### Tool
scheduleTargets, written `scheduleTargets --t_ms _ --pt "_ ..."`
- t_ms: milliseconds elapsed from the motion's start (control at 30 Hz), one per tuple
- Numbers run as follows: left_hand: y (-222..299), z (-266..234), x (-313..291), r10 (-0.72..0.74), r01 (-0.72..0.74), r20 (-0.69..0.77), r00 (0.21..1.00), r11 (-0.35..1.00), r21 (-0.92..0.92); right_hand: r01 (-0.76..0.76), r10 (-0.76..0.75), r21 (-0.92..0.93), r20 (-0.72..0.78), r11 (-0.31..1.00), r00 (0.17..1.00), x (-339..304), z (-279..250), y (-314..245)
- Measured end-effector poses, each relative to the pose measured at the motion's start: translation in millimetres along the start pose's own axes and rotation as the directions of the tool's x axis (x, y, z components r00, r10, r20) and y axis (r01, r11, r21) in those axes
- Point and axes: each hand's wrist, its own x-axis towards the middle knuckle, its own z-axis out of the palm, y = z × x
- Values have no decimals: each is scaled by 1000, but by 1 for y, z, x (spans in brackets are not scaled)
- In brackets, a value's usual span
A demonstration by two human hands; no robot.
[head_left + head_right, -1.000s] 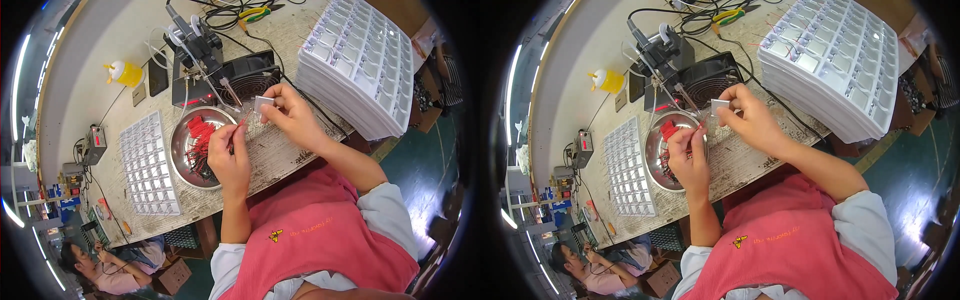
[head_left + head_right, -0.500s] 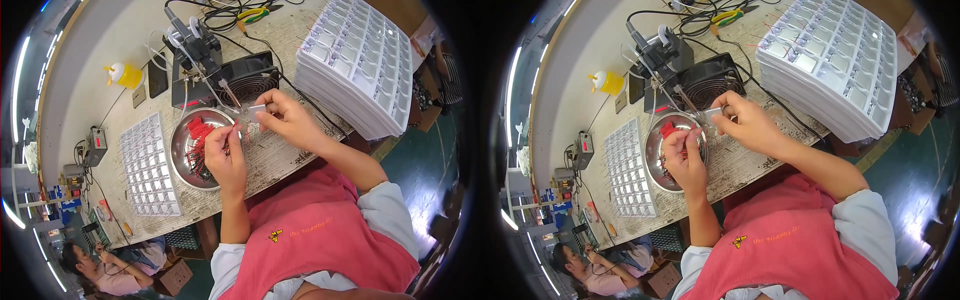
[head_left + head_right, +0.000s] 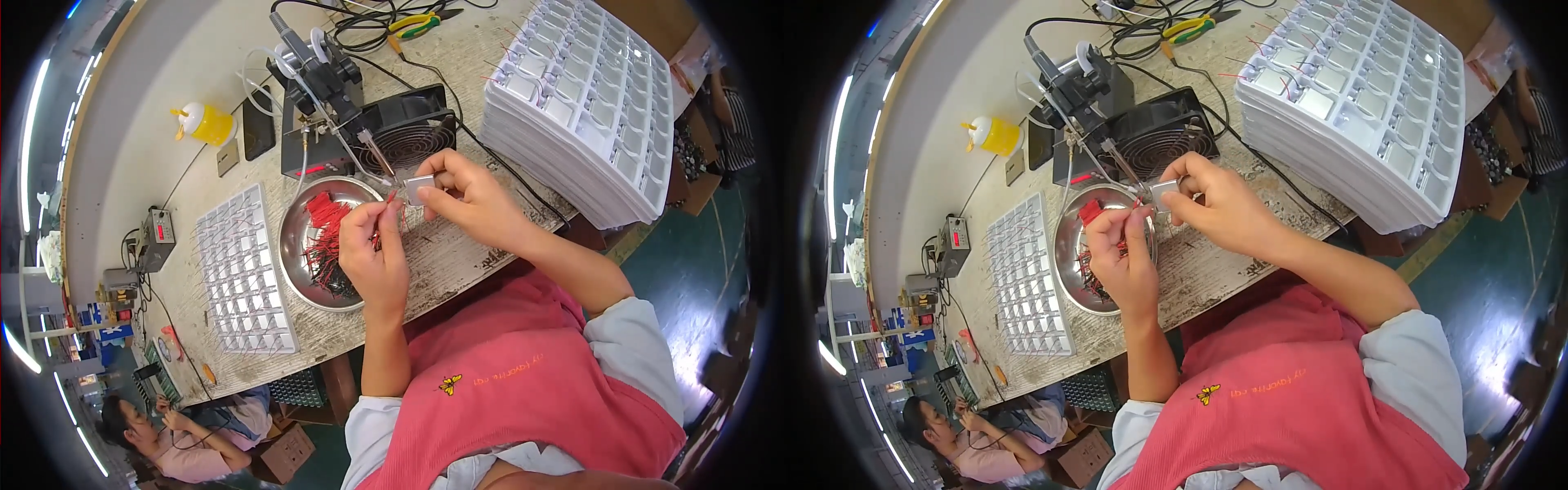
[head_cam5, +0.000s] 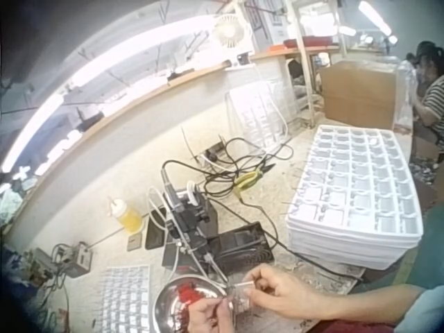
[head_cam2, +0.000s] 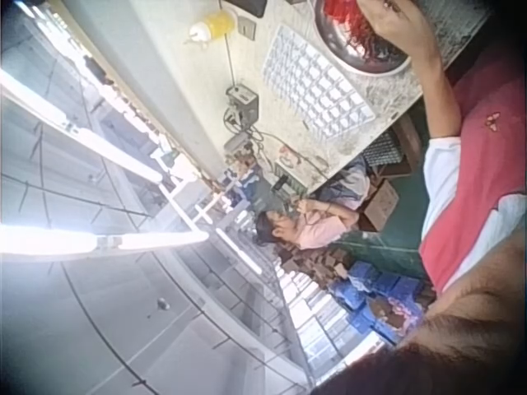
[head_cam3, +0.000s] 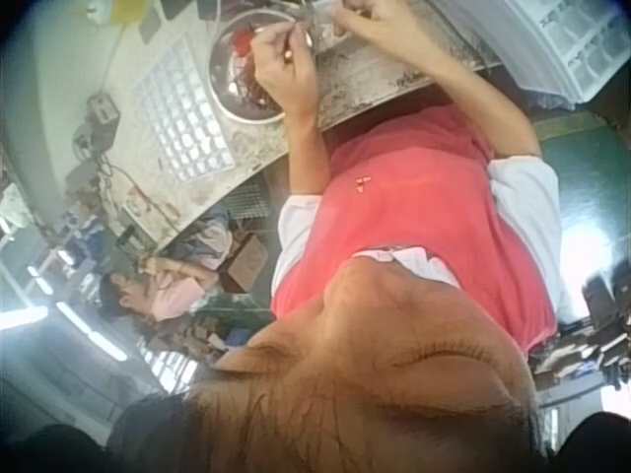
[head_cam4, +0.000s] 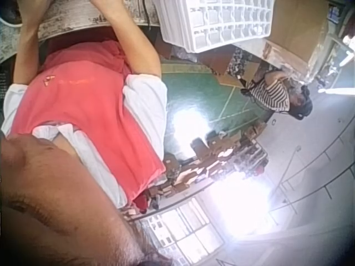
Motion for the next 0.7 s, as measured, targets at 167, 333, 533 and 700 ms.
scheduleTargets --t_ms 167,333,533,700 --pt "-1 1 0 16 -16 4 1000 999 38 -4 4 -1 0 1000 1000 0 0 3" --pt "-1 2 -1 -4 4 8 1000 1000 11 -16 16 -17 -1 1000 1000 -1 0 3" --pt "-3 0 -3 -21 18 71 997 999 45 -22 22 -12 4 1000 1000 -2 -1 3" --pt "-3 -1 -3 -32 28 71 997 998 52 -29 29 -1 7 1000 1000 -3 -1 3"
